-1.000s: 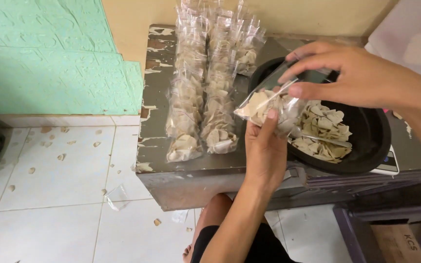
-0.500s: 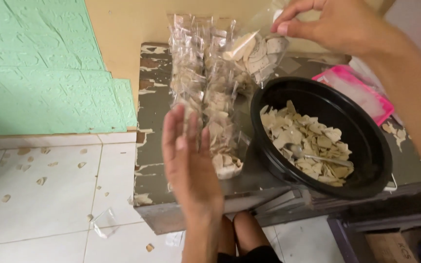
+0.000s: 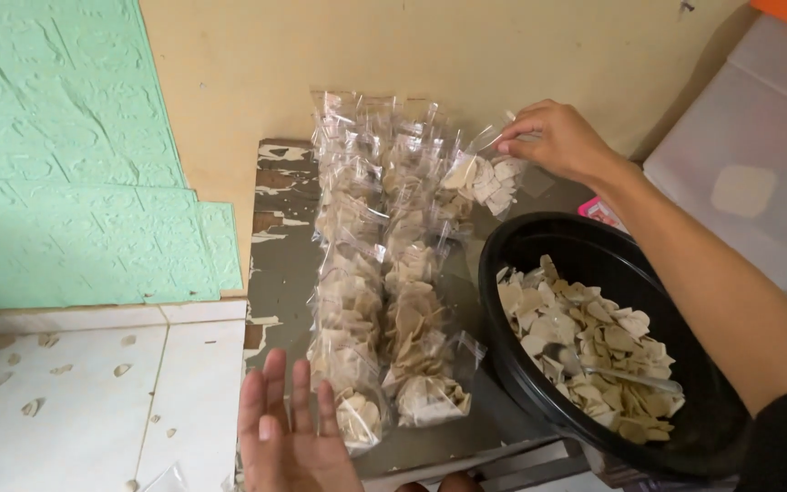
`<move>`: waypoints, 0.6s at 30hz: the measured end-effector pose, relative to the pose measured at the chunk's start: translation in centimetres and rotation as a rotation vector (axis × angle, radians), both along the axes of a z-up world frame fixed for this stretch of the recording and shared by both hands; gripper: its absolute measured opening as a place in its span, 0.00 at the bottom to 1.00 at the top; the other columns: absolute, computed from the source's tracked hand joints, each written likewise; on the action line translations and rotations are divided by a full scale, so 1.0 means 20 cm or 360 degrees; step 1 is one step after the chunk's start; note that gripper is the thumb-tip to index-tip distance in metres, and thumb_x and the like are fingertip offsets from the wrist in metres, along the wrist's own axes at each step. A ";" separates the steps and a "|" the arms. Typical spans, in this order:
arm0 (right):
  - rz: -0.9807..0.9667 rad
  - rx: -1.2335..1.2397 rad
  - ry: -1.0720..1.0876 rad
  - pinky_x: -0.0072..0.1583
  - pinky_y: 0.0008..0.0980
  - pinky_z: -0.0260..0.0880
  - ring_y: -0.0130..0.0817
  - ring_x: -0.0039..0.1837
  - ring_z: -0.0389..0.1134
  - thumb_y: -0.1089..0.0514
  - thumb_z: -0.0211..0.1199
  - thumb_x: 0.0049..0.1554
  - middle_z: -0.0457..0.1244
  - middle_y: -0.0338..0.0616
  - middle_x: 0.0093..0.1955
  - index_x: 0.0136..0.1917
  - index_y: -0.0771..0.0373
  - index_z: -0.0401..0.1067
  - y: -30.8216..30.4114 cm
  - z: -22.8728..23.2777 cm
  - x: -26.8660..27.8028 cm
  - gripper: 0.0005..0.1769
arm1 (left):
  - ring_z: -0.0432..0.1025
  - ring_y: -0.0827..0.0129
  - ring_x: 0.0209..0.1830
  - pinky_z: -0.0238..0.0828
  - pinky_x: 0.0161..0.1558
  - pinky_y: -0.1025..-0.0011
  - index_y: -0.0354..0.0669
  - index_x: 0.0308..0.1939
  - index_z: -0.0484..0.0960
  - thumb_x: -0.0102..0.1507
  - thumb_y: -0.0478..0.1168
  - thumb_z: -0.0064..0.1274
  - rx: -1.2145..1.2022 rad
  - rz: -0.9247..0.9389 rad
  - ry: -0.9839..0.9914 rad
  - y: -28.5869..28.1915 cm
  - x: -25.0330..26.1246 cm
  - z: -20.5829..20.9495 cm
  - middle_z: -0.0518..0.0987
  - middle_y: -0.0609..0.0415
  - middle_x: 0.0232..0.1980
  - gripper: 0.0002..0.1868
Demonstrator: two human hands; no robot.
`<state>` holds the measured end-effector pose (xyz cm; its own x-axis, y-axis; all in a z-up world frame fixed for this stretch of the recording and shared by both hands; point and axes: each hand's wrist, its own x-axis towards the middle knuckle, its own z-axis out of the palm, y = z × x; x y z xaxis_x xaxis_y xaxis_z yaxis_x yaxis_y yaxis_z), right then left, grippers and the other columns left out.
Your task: Filling small plastic bags with chips from a large bowl and weighing them on a digital scale.
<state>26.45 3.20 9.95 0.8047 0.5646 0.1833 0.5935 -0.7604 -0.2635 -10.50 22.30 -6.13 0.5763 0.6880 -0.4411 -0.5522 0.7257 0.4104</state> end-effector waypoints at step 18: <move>0.0507 -0.0593 0.0125 0.73 0.50 0.62 0.27 0.45 0.78 0.56 0.70 0.56 0.76 0.35 0.47 0.49 0.53 0.83 0.05 -0.36 0.10 0.07 | 0.69 0.58 0.68 0.68 0.60 0.56 0.54 0.68 0.69 0.61 0.47 0.41 0.0171 0.0049 0.0031 -0.02 -0.01 -0.32 0.71 0.50 0.76 0.29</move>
